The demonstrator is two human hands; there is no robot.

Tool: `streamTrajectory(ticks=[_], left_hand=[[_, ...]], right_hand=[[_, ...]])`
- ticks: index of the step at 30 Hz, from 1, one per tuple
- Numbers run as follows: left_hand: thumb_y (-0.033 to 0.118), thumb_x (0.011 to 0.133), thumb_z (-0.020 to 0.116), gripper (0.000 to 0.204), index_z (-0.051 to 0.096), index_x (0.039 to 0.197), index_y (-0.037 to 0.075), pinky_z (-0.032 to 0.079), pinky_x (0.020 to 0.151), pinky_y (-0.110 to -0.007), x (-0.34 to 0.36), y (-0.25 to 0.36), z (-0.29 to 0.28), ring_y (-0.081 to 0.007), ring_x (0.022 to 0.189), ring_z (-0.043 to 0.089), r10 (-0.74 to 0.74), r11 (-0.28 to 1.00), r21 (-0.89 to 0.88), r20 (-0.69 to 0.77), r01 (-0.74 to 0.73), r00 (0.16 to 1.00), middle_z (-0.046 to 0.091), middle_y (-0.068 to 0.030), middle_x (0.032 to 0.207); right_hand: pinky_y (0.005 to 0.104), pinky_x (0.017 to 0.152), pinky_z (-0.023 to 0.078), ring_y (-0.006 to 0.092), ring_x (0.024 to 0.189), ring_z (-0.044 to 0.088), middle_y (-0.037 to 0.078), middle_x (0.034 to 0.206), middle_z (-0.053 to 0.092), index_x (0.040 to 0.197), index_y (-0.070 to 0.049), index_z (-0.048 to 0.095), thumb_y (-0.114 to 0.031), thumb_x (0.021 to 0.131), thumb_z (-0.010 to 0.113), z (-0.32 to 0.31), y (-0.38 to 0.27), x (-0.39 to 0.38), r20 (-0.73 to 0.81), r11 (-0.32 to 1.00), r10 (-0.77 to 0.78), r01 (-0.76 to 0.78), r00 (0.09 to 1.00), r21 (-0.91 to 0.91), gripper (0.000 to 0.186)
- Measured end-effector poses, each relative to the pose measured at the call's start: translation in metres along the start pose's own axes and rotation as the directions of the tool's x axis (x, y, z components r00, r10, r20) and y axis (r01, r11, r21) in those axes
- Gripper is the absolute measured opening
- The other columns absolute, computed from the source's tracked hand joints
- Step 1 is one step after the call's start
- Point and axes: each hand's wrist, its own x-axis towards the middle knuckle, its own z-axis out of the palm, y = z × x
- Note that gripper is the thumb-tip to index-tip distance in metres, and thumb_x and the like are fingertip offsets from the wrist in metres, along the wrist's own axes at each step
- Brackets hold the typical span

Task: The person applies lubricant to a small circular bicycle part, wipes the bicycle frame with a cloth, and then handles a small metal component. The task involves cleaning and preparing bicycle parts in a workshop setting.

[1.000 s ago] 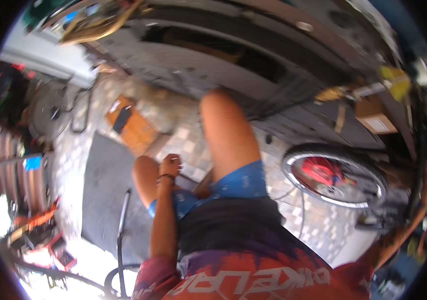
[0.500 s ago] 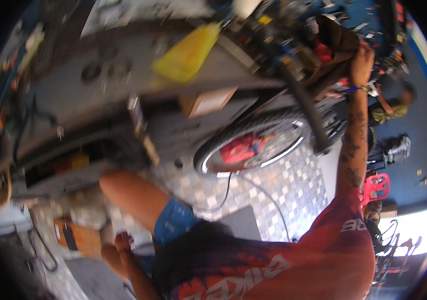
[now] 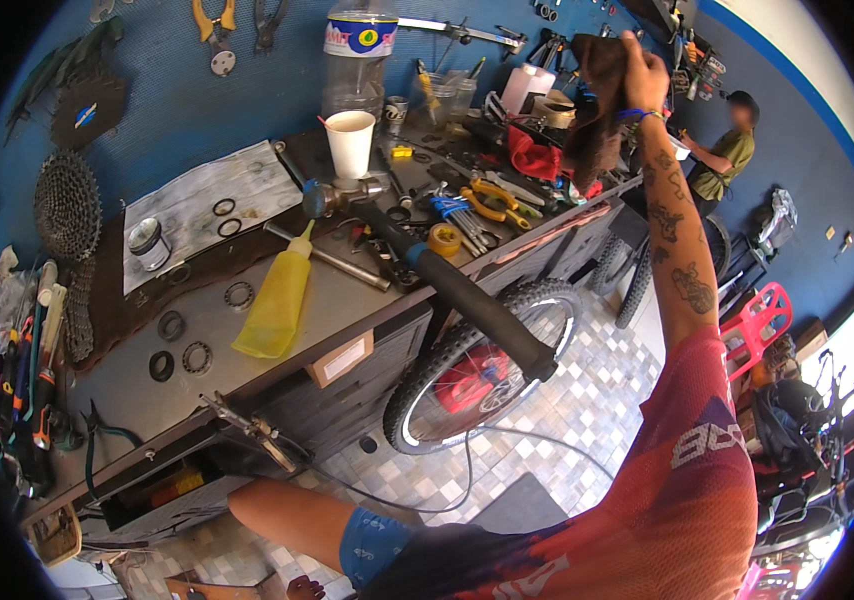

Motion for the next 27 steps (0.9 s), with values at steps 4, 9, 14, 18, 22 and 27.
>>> streamTrajectory(ticks=[4,9,14,18,22,27], left_hand=[[0.009,0.101,0.059,0.027,0.071,0.123,-0.002,0.053,0.048,-0.034,-0.012,0.018,0.001,-0.0249,0.058,0.063,-0.117,0.992,-0.055,0.003,0.117,0.993,0.07,-0.0186,0.08],[0.003,0.1,0.058,0.027,0.07,0.124,-0.003,0.055,0.05,-0.035,-0.014,0.025,0.01,-0.0263,0.062,0.066,-0.082,0.997,0.005,-0.045,0.082,0.996,0.071,-0.0191,0.084],[-0.002,0.099,0.058,0.028,0.07,0.125,-0.004,0.058,0.052,-0.037,-0.021,0.022,0.008,-0.0276,0.065,0.069,-0.058,0.997,0.047,-0.066,0.061,0.996,0.073,-0.0196,0.087],[0.0,0.1,0.058,0.03,0.07,0.127,-0.002,0.059,0.053,-0.037,-0.024,0.019,-0.003,-0.0286,0.065,0.07,-0.095,0.995,-0.043,-0.072,0.092,0.993,0.074,-0.0181,0.089],[0.012,0.099,0.058,0.034,0.07,0.129,0.002,0.059,0.065,-0.039,-0.012,0.029,0.017,-0.0297,0.078,0.07,-0.081,0.997,0.013,-0.033,0.081,0.996,0.074,-0.0171,0.099],[0.028,0.097,0.059,0.041,0.07,0.13,0.007,0.058,0.08,-0.041,-0.003,0.034,0.033,-0.031,0.095,0.07,-0.048,0.989,0.141,0.011,0.046,0.999,0.074,-0.0158,0.111]], right_hand=[[0.0358,0.091,0.056,0.0207,0.094,0.069,0.007,0.111,0.077,0.128,0.001,0.074,-0.064,0.099,0.066,0.02,0.008,-0.032,0.646,0.947,0.088,-0.264,0.759,0.182,0.071],[0.0364,0.084,0.059,0.0222,0.101,0.073,0.009,0.123,0.076,0.138,-0.01,0.069,-0.031,0.089,0.075,0.024,0.06,-0.053,0.945,0.959,0.227,0.118,0.235,-0.26,0.053],[0.0421,0.081,0.063,0.0336,0.091,0.078,0.017,0.1,0.08,0.116,-0.007,0.079,-0.018,0.082,0.078,0.039,0.105,-0.082,0.947,0.803,-0.021,0.57,0.32,-0.174,0.035],[0.0405,0.081,0.064,0.0288,0.085,0.08,0.018,0.088,0.08,0.097,-0.005,0.083,-0.018,0.087,0.075,0.059,0.088,-0.066,0.701,0.89,0.084,0.263,0.708,-0.373,0.019],[0.0366,0.066,0.066,0.0218,0.069,0.079,0.014,0.085,0.08,0.102,-0.002,0.081,-0.017,0.094,0.072,0.043,0.107,-0.009,0.381,0.975,0.208,-0.161,0.901,-0.153,0.019],[0.0393,0.056,0.064,0.0224,0.068,0.077,0.013,0.089,0.078,0.103,-0.001,0.078,-0.024,0.098,0.076,0.027,0.106,0.003,0.498,0.921,0.293,-0.381,0.816,0.083,0.024]])
